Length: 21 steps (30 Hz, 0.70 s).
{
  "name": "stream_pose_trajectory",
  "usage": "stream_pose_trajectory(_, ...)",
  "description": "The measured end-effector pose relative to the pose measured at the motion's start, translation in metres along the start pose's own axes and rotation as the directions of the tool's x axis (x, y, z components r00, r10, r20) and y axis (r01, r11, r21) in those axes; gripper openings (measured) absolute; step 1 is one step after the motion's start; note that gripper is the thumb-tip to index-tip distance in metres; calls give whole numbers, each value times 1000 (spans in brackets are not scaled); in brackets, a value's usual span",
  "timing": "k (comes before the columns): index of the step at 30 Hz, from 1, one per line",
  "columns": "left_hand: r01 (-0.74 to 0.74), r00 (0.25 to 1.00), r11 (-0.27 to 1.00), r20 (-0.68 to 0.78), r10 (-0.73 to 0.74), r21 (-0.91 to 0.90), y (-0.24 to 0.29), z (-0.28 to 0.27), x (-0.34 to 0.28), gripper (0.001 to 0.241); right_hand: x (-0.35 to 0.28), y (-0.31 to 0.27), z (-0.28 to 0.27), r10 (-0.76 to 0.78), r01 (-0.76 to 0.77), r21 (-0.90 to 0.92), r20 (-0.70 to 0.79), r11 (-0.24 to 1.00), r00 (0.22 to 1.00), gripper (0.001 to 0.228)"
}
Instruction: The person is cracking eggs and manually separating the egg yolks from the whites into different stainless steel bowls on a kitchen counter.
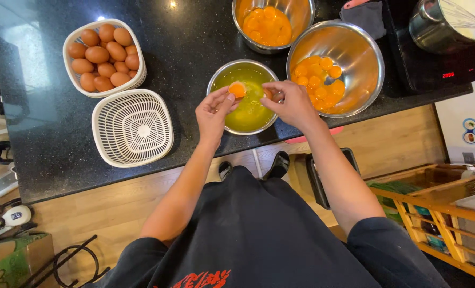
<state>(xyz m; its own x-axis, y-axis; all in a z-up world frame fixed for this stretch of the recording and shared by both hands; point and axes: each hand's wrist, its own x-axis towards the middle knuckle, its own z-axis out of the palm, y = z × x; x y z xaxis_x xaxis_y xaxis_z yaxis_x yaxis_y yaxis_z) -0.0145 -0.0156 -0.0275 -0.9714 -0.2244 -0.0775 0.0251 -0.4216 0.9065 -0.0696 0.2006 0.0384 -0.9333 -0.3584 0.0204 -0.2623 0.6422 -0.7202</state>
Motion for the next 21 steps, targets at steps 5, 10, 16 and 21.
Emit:
stream_pose_trajectory(5, 41, 999, 998, 15, -41, 38, 12, -4, 5, 32, -3, 19, 19, -18, 17, 363, 0, 932, 1000, 44)
stream_pose_trajectory(10, 48, 998, 996, 46, -52, 77, 13, -9, 9, 29, -3, 33, 37, 5, -21, 609, 28, 793, 1000, 50)
stream_pose_trajectory(16, 67, 996, 992, 57, -73, 103, 20, -9, 12, 29, 0, 43, 50, 9, -84, 803, 97, 590, 995, 42)
stream_pose_trajectory(21, 236, 971, 968, 5, -237, 87, 16, -14, 18, 26, -3, 51, 55, 14, -85, 837, 92, 540, 996, 40)
